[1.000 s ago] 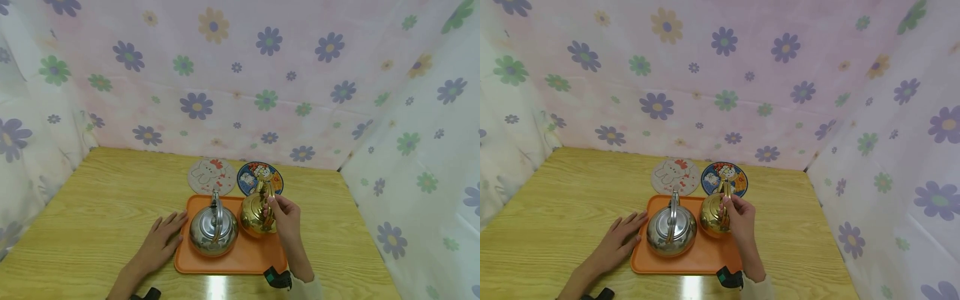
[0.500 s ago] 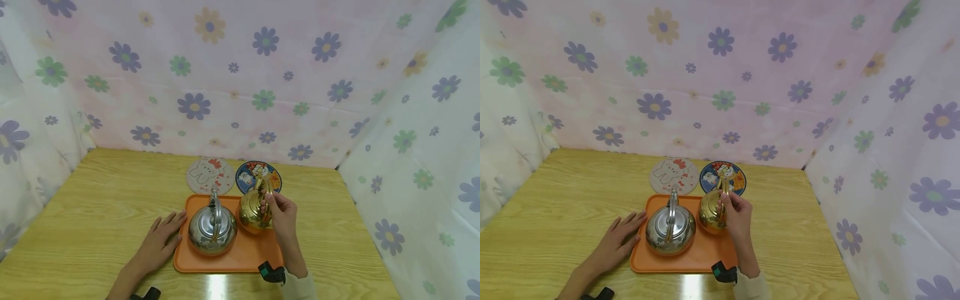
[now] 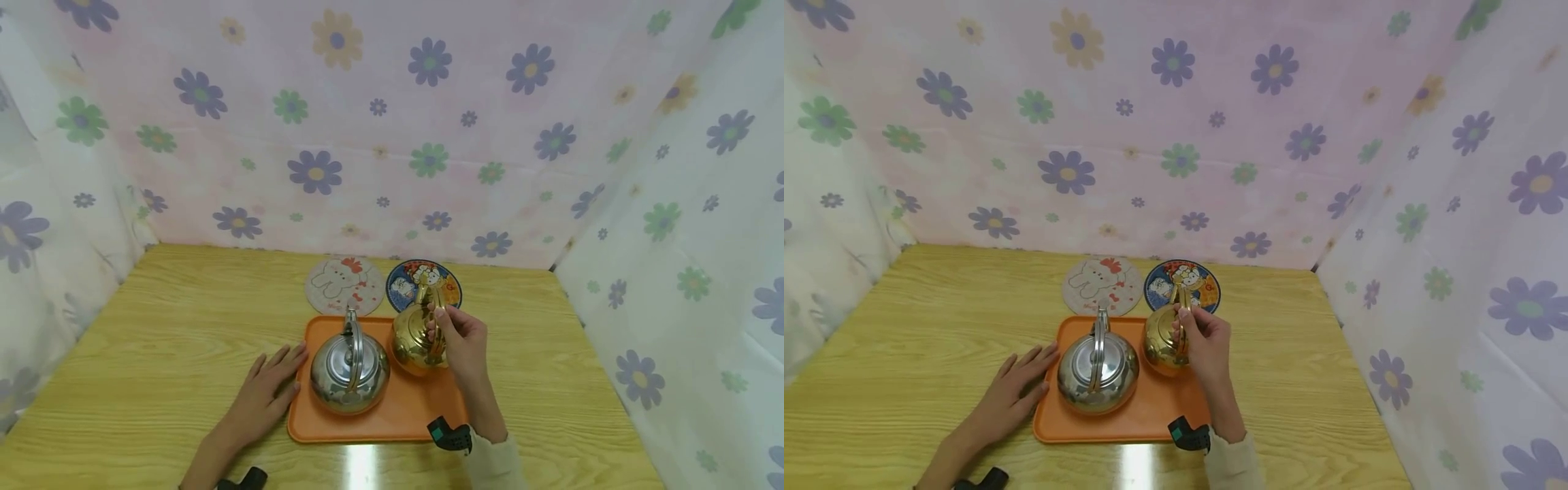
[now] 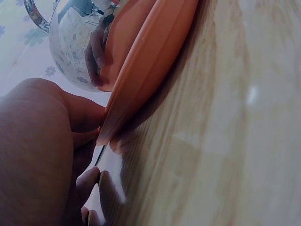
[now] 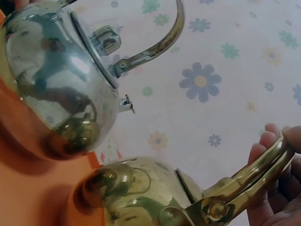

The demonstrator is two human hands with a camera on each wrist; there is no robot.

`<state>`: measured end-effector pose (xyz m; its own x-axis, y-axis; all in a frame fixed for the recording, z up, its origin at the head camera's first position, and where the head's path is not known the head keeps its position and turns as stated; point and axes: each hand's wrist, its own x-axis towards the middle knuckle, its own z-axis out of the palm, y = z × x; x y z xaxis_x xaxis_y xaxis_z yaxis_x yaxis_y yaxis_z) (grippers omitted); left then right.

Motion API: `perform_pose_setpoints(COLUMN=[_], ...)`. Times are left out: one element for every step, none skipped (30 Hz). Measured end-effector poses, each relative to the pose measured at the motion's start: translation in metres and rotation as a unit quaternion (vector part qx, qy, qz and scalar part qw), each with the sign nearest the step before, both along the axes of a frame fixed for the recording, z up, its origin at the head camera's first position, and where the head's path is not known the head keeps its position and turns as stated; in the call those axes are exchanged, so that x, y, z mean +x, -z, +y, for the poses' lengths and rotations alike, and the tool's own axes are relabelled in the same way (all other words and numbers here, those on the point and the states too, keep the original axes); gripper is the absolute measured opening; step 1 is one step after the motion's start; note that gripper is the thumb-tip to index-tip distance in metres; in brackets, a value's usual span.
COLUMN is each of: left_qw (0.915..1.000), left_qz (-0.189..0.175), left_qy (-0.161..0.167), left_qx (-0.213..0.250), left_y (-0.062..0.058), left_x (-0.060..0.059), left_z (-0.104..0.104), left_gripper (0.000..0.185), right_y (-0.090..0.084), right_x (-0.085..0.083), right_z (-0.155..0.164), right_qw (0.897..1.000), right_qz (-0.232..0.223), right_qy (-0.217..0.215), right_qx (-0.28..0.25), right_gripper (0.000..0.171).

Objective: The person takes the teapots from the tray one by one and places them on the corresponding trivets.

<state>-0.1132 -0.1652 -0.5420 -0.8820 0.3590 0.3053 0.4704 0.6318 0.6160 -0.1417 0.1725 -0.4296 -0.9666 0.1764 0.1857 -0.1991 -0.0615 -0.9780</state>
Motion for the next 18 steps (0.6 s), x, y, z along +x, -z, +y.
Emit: perform_pose_setpoints(left_qw=[1.0000,1.0000,1.0000,1.0000,1.0000,1.0000,1.0000,1.0000,0.9999,1.0000,1.0000,1.0000,1.0000,1.0000,1.0000,1.0000,1.0000,1.0000], left_qz=[0.000,0.001,-0.001,-0.002,-0.004,-0.005,-0.006,-0.008,-0.010,-0.009,-0.008,-0.007,-0.006,-0.006,-0.006,-0.005,-0.005,-0.005], left_qy=[0.000,0.000,0.000,-0.001,-0.001,-0.001,-0.001,-0.001,-0.001,-0.001,-0.001,0.000,-0.001,-0.001,-0.001,-0.001,-0.001,-0.001], left_qx=[0.000,-0.001,0.000,0.001,0.001,0.003,0.003,0.004,0.005,0.005,0.005,0.005,0.005,0.005,0.004,0.005,0.005,0.005], left_y=[-0.0004,-0.0005,-0.0008,-0.0009,-0.0009,-0.0010,-0.0012,-0.0014,-0.0017,-0.0021,-0.0025,-0.0028,-0.0032,-0.0035,-0.0039,-0.0043,-0.0045,-0.0047], left_x=[-0.0003,-0.0004,-0.0004,0.0002,0.0007,0.0011,0.0014,0.0016,0.0017,0.0017,0.0017,0.0016,0.0017,0.0017,0.0016,0.0016,0.0016,0.0016], left_z=[0.0000,0.0001,0.0001,0.0001,0.0001,0.0001,0.0002,0.0003,0.0004,0.0006,0.0007,0.0008,0.0009,0.0010,0.0012,0.0013,0.0014,0.0016], left_gripper=[0.049,0.049,0.049,0.049,0.049,0.049,0.049,0.049,0.048,0.048,0.048,0.048,0.048,0.048,0.048,0.048,0.048,0.048], right_y=[0.0007,0.0017,0.0028,0.0038,0.0048,0.0060,0.0069,0.0075,0.0079,0.0081,0.0085,0.0088,0.0088,0.0086,0.0085,0.0086,0.0087,0.0087], right_x=[-0.0006,-0.0010,-0.0012,-0.0012,-0.0011,-0.0010,-0.0010,-0.0011,-0.0013,-0.0016,-0.0020,-0.0024,-0.0028,-0.0031,-0.0031,-0.0033,-0.0036,-0.0038], right_z=[-0.0002,-0.0004,-0.0005,-0.0008,-0.0010,-0.0013,-0.0015,-0.0018,-0.0021,-0.0024,-0.0027,-0.0030,-0.0033,-0.0035,-0.0037,-0.0038,-0.0040,-0.0041], right_qw=[1.000,1.000,1.000,1.000,1.000,1.000,1.000,1.000,1.000,1.000,1.000,1.000,0.999,0.999,0.999,0.999,0.999,0.999], right_qz=[0.004,0.008,0.011,0.014,0.016,0.018,0.020,0.022,0.024,0.027,0.028,0.030,0.033,0.035,0.038,0.039,0.041,0.043], right_qy=[-0.001,-0.001,-0.001,-0.001,-0.002,-0.001,-0.001,-0.001,0.000,-0.002,-0.003,-0.004,-0.005,-0.006,-0.007,-0.007,-0.008,-0.008], right_qx=[-0.001,-0.002,-0.004,-0.005,-0.008,-0.009,-0.011,-0.011,-0.011,-0.011,-0.009,-0.008,-0.008,-0.008,-0.009,-0.010,-0.010,-0.012], right_gripper=[0.030,0.031,0.031,0.032,0.031,0.031,0.031,0.031,0.031,0.032,0.032,0.033,0.033,0.033,0.033,0.033,0.033,0.033])
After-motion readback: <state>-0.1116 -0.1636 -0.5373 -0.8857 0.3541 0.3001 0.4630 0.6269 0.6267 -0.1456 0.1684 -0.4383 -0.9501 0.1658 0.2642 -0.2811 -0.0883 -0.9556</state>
